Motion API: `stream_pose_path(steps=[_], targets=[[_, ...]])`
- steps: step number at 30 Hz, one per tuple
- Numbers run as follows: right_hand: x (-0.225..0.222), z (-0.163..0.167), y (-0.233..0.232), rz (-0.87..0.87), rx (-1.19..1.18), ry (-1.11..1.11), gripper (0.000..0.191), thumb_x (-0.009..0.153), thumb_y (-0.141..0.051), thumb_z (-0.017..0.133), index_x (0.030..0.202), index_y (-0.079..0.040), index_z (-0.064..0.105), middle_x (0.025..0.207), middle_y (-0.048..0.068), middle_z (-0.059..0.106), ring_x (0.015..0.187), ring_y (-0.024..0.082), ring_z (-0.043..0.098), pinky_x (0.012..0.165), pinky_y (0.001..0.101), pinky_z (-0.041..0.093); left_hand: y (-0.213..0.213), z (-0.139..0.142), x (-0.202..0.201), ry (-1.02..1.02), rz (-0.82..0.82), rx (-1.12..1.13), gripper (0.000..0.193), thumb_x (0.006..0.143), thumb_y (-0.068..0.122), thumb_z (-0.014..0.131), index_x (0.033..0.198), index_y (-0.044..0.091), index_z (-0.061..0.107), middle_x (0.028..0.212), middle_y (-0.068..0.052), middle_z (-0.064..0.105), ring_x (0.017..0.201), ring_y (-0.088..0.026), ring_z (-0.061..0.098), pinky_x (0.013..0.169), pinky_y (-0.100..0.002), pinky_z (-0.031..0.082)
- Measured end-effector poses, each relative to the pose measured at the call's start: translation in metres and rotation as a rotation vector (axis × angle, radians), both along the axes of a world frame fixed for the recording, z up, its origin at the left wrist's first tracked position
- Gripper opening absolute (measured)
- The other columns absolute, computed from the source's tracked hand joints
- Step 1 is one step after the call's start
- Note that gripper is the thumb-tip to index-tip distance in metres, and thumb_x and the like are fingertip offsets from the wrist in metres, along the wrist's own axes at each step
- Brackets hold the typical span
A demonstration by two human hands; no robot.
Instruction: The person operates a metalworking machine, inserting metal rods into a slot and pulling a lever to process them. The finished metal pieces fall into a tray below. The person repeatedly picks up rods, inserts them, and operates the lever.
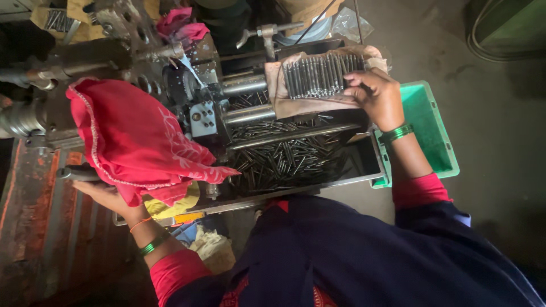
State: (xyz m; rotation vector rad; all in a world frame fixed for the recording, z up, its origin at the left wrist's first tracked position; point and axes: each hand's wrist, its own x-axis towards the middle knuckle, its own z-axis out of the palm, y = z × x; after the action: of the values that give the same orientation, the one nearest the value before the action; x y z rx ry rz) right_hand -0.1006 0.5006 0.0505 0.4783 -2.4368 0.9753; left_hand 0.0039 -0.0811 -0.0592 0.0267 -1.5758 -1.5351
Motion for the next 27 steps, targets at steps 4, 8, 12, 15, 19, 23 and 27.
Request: stream_pose_path(steps=[4, 8, 12, 15, 19, 23, 27], targets=[[-0.012, 0.004, 0.010, 0.058, -0.043, -0.061, 0.026, 0.095, -0.006, 0.082, 0.120, -0.008, 0.076, 0.104, 0.008, 0.074, 0.091, 0.019, 0.073, 0.082, 0.0330, 0.058, 0.012, 0.011, 0.006, -0.057, 0.028, 0.079, 0.076, 0.107, 0.019, 0.082, 0.160, 0.001, 0.030, 0.151, -0.015, 0.048, 0.137, -0.023, 0.050, 0.125, -0.041, 0.040], [-0.032, 0.016, 0.023, 0.257, 0.105, -0.045, 0.063, 0.089, -0.019, 0.086, 0.144, -0.008, 0.057, 0.134, 0.015, 0.067, 0.117, 0.030, 0.067, 0.098, 0.0395, 0.054, 0.024, 0.018, 0.013, -0.076, 0.089, -0.022, 0.073, 0.105, 0.015, 0.083, 0.157, 0.003, 0.033, 0.139, -0.011, 0.049, 0.131, -0.021, 0.052, 0.121, -0.038, 0.043], [-0.057, 0.029, 0.025, 0.338, 0.323, -0.258, 0.094, 0.079, -0.033, 0.087, 0.158, -0.015, 0.037, 0.146, 0.012, 0.060, 0.131, 0.032, 0.057, 0.102, 0.0431, 0.050, 0.026, 0.019, 0.018, -0.083, 0.097, -0.058, 0.069, 0.107, 0.015, 0.080, 0.156, 0.003, 0.033, 0.137, -0.008, 0.050, 0.125, -0.019, 0.052, 0.115, -0.035, 0.044], [-0.067, 0.036, 0.025, 0.412, 0.334, -0.356, 0.099, 0.076, -0.033, 0.088, 0.159, -0.019, 0.036, 0.145, 0.010, 0.059, 0.133, 0.031, 0.056, 0.107, 0.0428, 0.047, 0.025, 0.019, 0.021, -0.110, 0.113, -0.040, 0.063, 0.111, 0.018, 0.074, 0.156, 0.003, 0.032, 0.134, -0.009, 0.053, 0.127, -0.020, 0.054, 0.118, -0.035, 0.044], [-0.077, 0.040, 0.022, 0.557, 0.291, -0.303, 0.101, 0.074, -0.026, 0.090, 0.161, -0.018, 0.037, 0.136, 0.013, 0.057, 0.128, 0.034, 0.054, 0.110, 0.0445, 0.046, 0.026, 0.020, 0.023, -0.078, 0.074, -0.071, 0.061, 0.114, 0.015, 0.073, 0.155, 0.002, 0.030, 0.141, -0.010, 0.050, 0.133, -0.020, 0.051, 0.122, -0.034, 0.039], [-0.075, 0.039, 0.022, 0.496, 0.150, -0.325, 0.094, 0.071, -0.020, 0.090, 0.154, -0.019, 0.046, 0.124, 0.010, 0.053, 0.115, 0.026, 0.058, 0.103, 0.0395, 0.050, 0.029, 0.024, 0.022, -0.082, 0.084, -0.076, 0.061, 0.114, 0.015, 0.073, 0.156, 0.002, 0.031, 0.139, -0.011, 0.050, 0.130, -0.019, 0.051, 0.120, -0.033, 0.039], [-0.066, 0.036, 0.025, 0.373, -0.018, -0.309, 0.068, 0.083, -0.011, 0.086, 0.146, -0.018, 0.060, 0.116, 0.005, 0.055, 0.102, 0.019, 0.058, 0.091, 0.0320, 0.053, 0.032, 0.026, 0.019, -0.106, 0.111, -0.078, 0.063, 0.111, 0.016, 0.074, 0.156, 0.002, 0.032, 0.142, -0.011, 0.052, 0.128, -0.020, 0.052, 0.117, -0.034, 0.042]])
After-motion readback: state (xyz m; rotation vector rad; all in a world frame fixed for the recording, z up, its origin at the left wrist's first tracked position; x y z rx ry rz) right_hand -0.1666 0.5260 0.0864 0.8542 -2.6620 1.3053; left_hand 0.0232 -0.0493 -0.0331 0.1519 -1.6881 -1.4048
